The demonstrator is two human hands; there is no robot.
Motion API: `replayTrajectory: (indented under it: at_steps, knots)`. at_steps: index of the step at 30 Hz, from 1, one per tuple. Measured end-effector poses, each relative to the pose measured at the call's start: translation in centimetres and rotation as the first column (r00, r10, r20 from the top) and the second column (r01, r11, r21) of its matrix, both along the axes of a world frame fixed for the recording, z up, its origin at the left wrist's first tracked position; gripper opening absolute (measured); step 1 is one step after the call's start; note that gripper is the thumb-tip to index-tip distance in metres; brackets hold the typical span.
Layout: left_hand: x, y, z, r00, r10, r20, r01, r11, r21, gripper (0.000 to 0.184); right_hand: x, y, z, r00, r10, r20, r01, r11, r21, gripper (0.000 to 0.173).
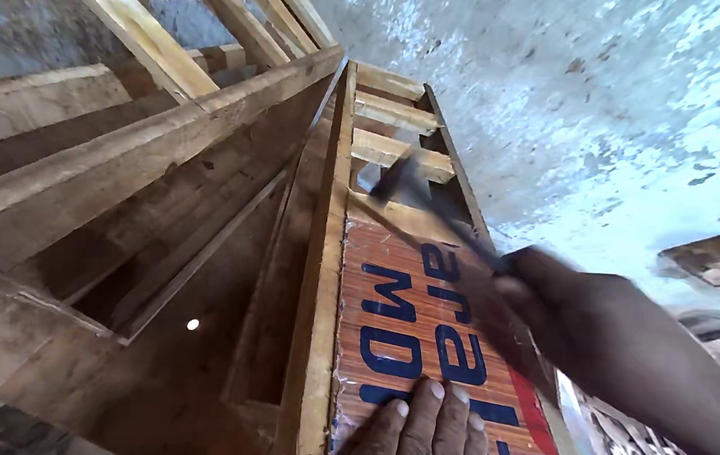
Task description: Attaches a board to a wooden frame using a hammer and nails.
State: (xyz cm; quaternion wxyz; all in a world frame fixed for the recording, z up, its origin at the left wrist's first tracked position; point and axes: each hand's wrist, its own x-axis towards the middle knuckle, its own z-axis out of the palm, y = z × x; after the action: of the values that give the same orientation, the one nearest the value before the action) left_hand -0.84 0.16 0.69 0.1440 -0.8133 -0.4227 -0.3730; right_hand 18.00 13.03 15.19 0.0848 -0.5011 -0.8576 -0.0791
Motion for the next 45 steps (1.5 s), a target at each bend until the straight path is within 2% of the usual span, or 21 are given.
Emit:
replayTrajectory:
  at_steps: [3,6,8,10,12,15,17,20,22,24,27,29,31,33,35,37,38,40,42,43,45]
  knots:
    - [-0.1,0.1,0.1,1.000,-0.007,-0.012,0.007,1.000,0.003,0.054,1.1,-0.5,1.1,0.998,-0.036,0.051,0.037,0.999,-0.016,0.037]
    - [-0.2,0.0,0.2,1.000,0.006,-0.022,-0.006,1.000,0.002,0.050,3.7,-1.5,3.2,0.968,-0.110,-0.226,0.092,0.992,-0.090,0.044]
    - [-0.3,0.0,0.1,1.000,0.015,-0.014,-0.015,1.000,0.003,0.044,4.8,-2.6,3.9,0.862,-0.163,-0.480,0.124,0.986,-0.112,0.035]
    - [-0.1,0.0,0.1,1.000,0.015,-0.007,-0.015,1.000,0.002,0.040,6.0,-3.9,4.2,0.800,-0.181,-0.572,0.163,0.983,-0.084,0.031]
    - [0.0,0.0,0.3,1.000,0.016,-0.015,-0.016,1.000,-0.009,0.040,7.1,-4.7,3.5,0.878,-0.170,-0.448,0.180,0.983,-0.021,0.036]
    - [-0.3,0.0,0.6,0.998,0.007,-0.055,-0.008,1.000,-0.020,0.048,7.8,-5.1,1.5,0.963,-0.262,-0.064,0.263,0.965,0.019,0.037]
    - [-0.2,-0.1,0.6,0.998,0.008,-0.065,-0.010,1.000,-0.017,0.055,8.2,-5.2,1.0,0.954,-0.297,-0.044,0.296,0.955,-0.016,0.040]
    - [-0.1,-0.1,0.6,0.997,0.019,-0.069,-0.021,0.999,-0.024,0.060,8.5,-5.4,2.4,0.929,-0.233,-0.288,0.229,0.972,-0.050,0.039]
    - [-0.2,-0.2,0.5,0.998,0.021,-0.067,-0.023,0.999,-0.023,0.061,8.2,-5.2,3.2,0.868,-0.154,-0.472,0.135,0.988,-0.074,0.034]
    - [-0.2,-0.1,0.5,0.998,0.024,-0.065,-0.025,1.000,-0.019,0.059,6.8,-4.8,3.8,0.813,-0.111,-0.572,0.089,0.994,-0.067,0.034]
    - [0.0,-0.1,0.5,0.998,0.035,-0.058,-0.036,0.999,-0.016,0.056,4.9,-4.0,3.2,0.888,-0.051,-0.456,0.054,0.999,-0.007,0.036]
    - [-0.1,-0.1,0.5,0.998,0.031,-0.050,-0.032,0.999,-0.012,0.051,3.3,-3.0,1.9,0.977,-0.043,-0.210,0.047,0.999,0.017,0.037]
    - [-0.2,-0.1,0.5,0.998,0.014,-0.059,-0.016,1.000,-0.020,0.050,2.5,-1.8,0.9,0.997,-0.069,-0.027,0.069,0.997,-0.023,0.039]
    - [-0.2,-0.1,0.6,0.999,0.002,-0.051,-0.003,1.000,-0.020,0.042,1.8,-1.1,1.2,0.997,-0.069,-0.044,0.067,0.997,-0.044,0.038]
    - [0.0,-0.1,0.5,1.000,0.006,-0.028,-0.007,1.000,-0.010,0.040,1.2,-0.6,2.4,0.979,-0.045,-0.197,0.032,0.997,-0.071,0.040]
    - [0.1,0.0,0.2,1.000,0.017,-0.015,-0.017,1.000,0.004,0.051,0.6,-0.1,2.5,0.938,-0.019,-0.347,-0.012,0.996,-0.085,0.041]
    - [0.2,0.0,0.1,1.000,0.021,-0.007,-0.021,1.000,0.010,0.054,0.2,0.0,2.2,0.933,-0.003,-0.361,-0.030,0.996,-0.085,0.041]
    - [0.2,0.0,0.0,1.000,0.025,0.002,-0.025,0.999,0.025,0.054,-0.4,0.2,1.4,0.966,0.033,-0.256,-0.058,0.994,-0.091,0.040]
    - [0.2,0.0,0.0,1.000,0.028,-0.011,-0.027,0.999,0.031,0.049,-0.8,0.3,0.7,0.998,0.052,-0.028,-0.054,0.997,-0.064,0.039]
    - [0.1,0.0,0.1,1.000,0.017,-0.024,-0.017,1.000,0.022,0.045,-0.7,0.2,0.5,0.999,0.039,0.028,-0.038,0.998,-0.052,0.038]
    - [-0.2,-0.2,0.3,0.999,0.002,-0.045,-0.002,1.000,-0.001,0.042,-0.1,-0.3,1.0,1.000,0.015,0.016,-0.015,0.999,-0.030,0.037]
